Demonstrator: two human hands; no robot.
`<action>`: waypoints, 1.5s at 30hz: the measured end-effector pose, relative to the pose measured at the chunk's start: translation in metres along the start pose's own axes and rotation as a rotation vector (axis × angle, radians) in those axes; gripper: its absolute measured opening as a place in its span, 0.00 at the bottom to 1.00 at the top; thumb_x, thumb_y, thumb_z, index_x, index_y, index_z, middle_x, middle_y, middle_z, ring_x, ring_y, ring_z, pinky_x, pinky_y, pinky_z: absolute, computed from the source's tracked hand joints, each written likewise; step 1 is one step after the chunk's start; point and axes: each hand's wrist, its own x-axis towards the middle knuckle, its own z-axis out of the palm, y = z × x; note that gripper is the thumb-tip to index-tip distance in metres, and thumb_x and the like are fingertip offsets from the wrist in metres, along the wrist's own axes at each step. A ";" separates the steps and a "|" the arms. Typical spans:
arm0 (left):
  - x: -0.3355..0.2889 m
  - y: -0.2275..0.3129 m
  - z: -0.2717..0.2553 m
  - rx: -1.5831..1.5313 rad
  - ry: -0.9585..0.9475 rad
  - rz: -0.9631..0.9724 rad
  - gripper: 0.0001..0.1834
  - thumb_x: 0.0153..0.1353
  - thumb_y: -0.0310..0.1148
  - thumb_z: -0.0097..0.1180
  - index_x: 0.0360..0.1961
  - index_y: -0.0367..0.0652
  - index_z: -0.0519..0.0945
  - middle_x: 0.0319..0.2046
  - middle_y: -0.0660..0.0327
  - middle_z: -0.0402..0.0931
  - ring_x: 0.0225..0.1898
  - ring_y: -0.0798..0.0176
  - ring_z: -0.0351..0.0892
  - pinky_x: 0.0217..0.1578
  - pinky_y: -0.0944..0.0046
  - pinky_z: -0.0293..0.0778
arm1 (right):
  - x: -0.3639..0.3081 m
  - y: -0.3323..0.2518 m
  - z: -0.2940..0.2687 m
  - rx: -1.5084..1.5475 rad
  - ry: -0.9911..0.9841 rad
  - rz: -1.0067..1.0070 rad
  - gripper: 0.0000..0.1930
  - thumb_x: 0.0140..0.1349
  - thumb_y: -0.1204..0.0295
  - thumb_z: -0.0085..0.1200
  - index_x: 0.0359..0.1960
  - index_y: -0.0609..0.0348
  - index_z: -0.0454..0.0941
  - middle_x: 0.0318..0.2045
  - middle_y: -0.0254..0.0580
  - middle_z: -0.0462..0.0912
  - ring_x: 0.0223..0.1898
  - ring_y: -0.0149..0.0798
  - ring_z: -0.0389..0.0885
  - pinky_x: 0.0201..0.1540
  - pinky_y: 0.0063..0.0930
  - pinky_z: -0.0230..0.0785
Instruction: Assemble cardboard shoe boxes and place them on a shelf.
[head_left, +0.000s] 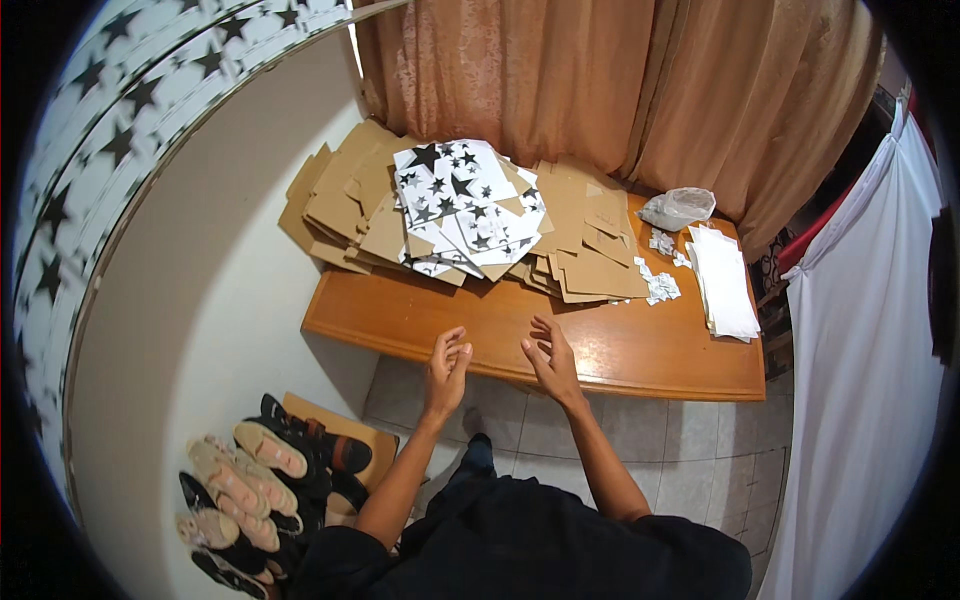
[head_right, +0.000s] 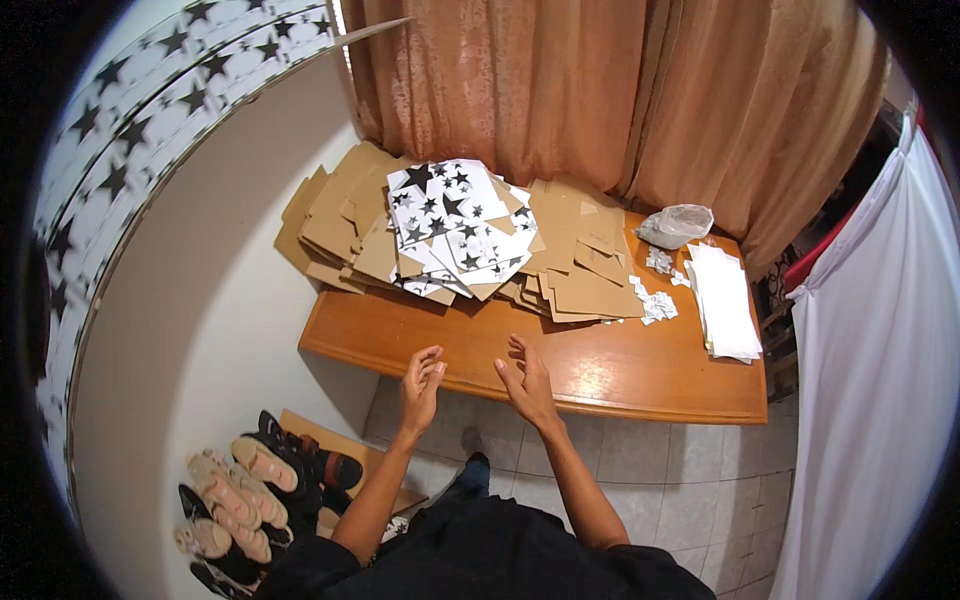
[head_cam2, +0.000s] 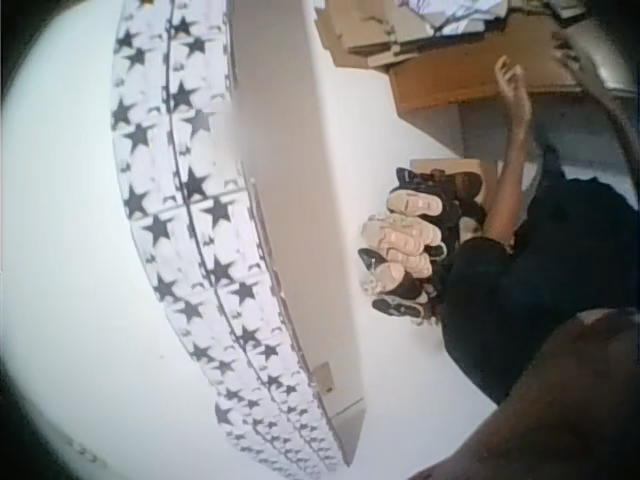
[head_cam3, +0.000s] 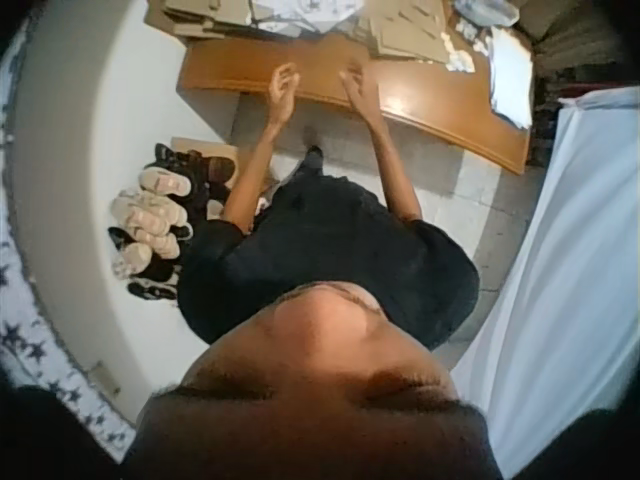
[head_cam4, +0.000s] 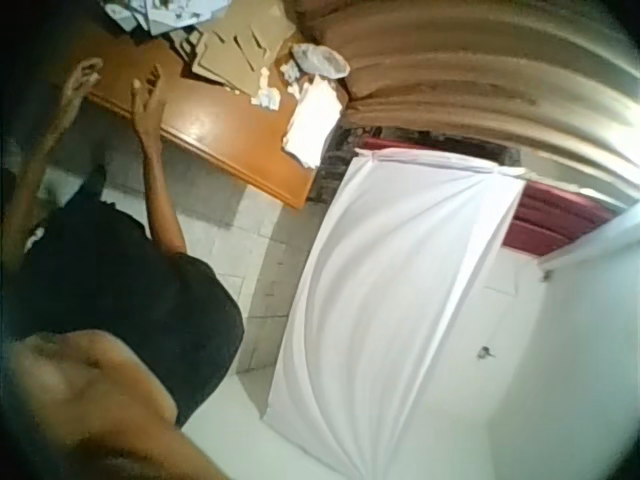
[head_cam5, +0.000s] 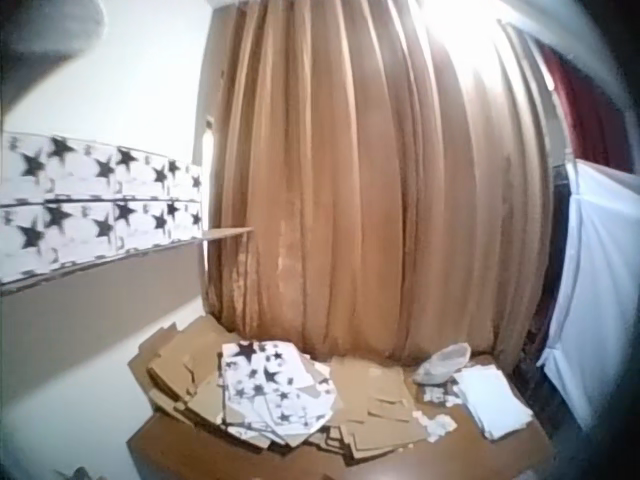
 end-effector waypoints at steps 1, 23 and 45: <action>0.020 -0.006 -0.002 0.002 0.000 0.004 0.24 0.72 0.41 0.55 0.62 0.38 0.72 0.61 0.50 0.74 0.56 0.57 0.79 0.51 0.60 0.76 | 0.017 0.003 0.004 -0.016 -0.014 0.018 0.29 0.69 0.61 0.58 0.66 0.64 0.67 0.58 0.57 0.77 0.58 0.50 0.78 0.60 0.45 0.72; 0.326 -0.140 0.029 0.212 -0.060 -0.203 0.19 0.69 0.38 0.60 0.56 0.38 0.75 0.50 0.51 0.80 0.51 0.59 0.80 0.52 0.62 0.75 | 0.292 0.173 0.054 -0.089 0.100 0.189 0.29 0.67 0.57 0.60 0.60 0.69 0.70 0.52 0.62 0.80 0.49 0.49 0.83 0.47 0.40 0.76; 0.346 -0.085 0.055 0.826 -0.112 0.190 0.32 0.53 0.35 0.71 0.59 0.45 0.75 0.54 0.58 0.72 0.55 0.52 0.70 0.58 0.44 0.63 | 0.341 0.190 0.073 0.520 0.545 0.419 0.11 0.60 0.75 0.68 0.33 0.60 0.74 0.21 0.28 0.75 0.23 0.23 0.71 0.30 0.19 0.65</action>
